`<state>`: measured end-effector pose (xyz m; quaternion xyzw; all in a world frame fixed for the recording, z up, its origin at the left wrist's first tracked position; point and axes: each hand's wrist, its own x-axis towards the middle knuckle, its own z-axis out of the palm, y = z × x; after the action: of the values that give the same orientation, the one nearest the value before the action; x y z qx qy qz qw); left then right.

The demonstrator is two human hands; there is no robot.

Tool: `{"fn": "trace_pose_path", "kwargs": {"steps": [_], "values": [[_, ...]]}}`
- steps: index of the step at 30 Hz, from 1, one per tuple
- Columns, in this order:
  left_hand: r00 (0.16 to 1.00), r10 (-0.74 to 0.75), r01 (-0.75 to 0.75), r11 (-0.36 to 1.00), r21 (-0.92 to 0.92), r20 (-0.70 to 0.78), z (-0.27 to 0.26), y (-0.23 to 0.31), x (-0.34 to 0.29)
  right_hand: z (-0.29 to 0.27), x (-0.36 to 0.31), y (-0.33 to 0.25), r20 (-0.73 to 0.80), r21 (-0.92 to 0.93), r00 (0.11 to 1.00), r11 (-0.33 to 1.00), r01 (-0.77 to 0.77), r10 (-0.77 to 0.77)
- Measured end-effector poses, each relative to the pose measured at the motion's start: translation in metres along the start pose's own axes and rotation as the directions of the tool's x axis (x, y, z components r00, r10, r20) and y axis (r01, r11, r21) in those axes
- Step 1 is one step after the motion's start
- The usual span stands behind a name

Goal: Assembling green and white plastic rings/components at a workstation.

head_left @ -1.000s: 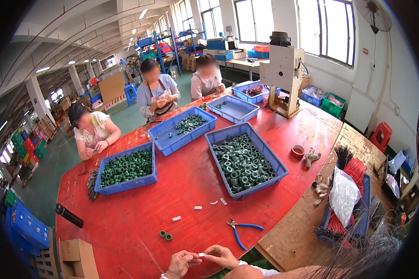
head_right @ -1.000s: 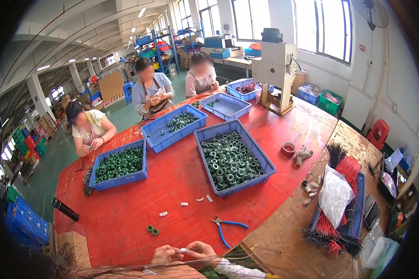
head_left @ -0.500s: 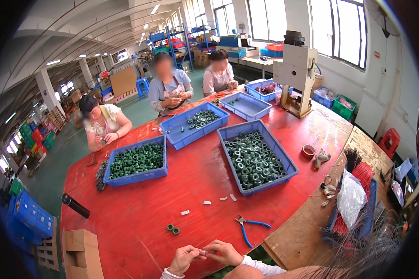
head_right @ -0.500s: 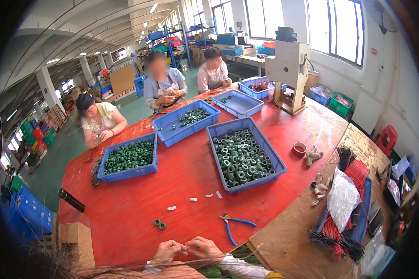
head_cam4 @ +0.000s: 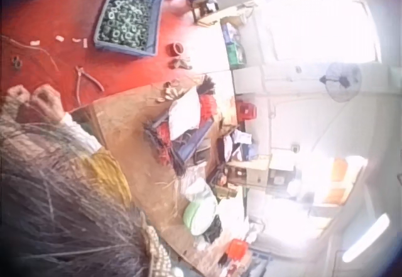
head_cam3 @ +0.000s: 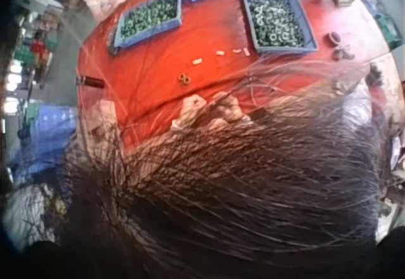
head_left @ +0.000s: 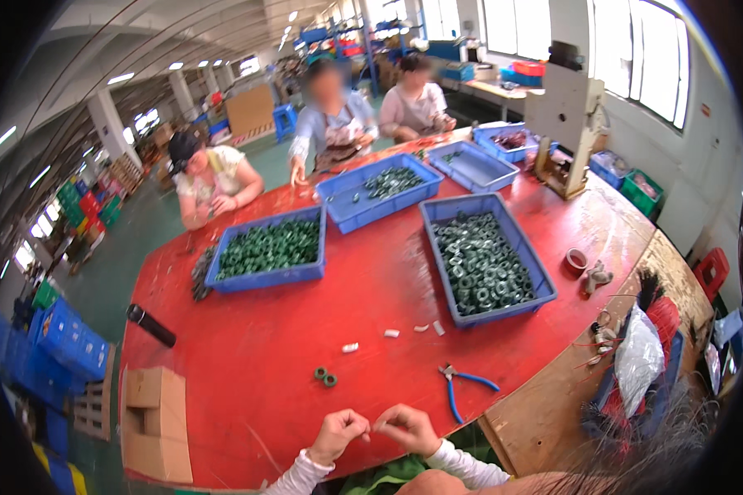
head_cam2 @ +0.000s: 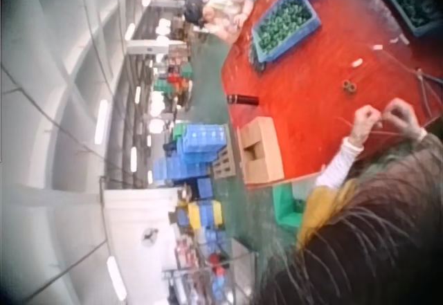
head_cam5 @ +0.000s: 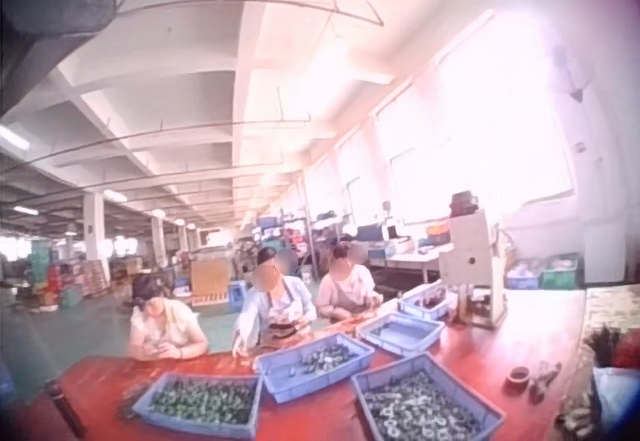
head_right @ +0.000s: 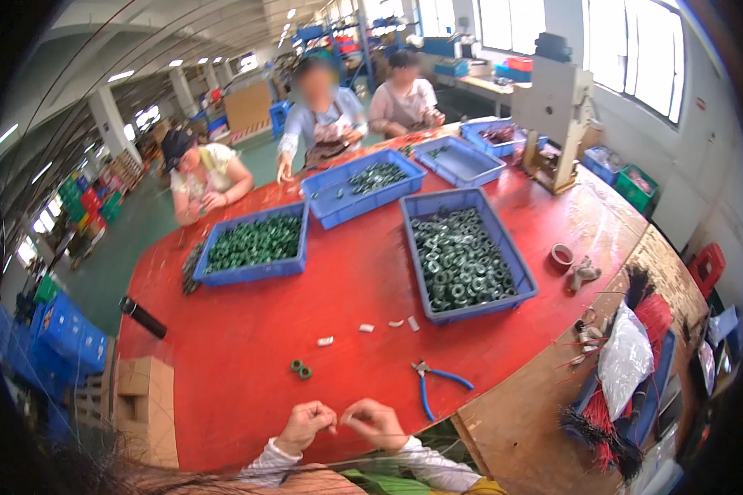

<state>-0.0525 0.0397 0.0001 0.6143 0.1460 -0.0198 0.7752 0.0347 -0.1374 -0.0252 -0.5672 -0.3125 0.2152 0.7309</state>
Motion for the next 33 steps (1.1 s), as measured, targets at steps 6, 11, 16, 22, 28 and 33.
{"fn": "trace_pose_path", "kwargs": {"steps": [6,11,16,22,28,33], "values": [[1.000,0.010,-0.015,0.985,-0.170,-0.030,-0.016,0.001,-0.003,-0.011,-0.003,-0.002,-0.131,0.420,0.967,0.896,-0.145,0.218],[0.993,0.115,-0.116,0.978,0.173,0.017,-0.023,0.040,0.000,-0.018,0.000,0.010,0.024,0.271,0.969,0.932,-0.241,0.244],[0.996,0.088,-0.092,0.923,0.374,0.028,-0.042,0.077,0.010,-0.026,0.028,-0.013,-0.026,-0.215,1.000,0.977,0.007,-0.013],[0.999,0.017,-0.038,0.819,0.572,0.041,-0.051,0.102,0.015,-0.007,0.068,-0.035,0.082,-0.333,0.973,0.915,0.229,-0.214],[0.999,0.002,0.018,0.820,0.571,-0.034,-0.037,0.126,0.016,0.009,0.089,-0.059,0.191,-0.462,0.922,0.798,0.387,-0.337],[0.965,0.226,-0.246,0.590,0.769,0.135,-0.033,0.133,0.016,0.021,0.093,-0.051,0.124,-0.331,0.934,0.873,0.358,-0.335]]}}
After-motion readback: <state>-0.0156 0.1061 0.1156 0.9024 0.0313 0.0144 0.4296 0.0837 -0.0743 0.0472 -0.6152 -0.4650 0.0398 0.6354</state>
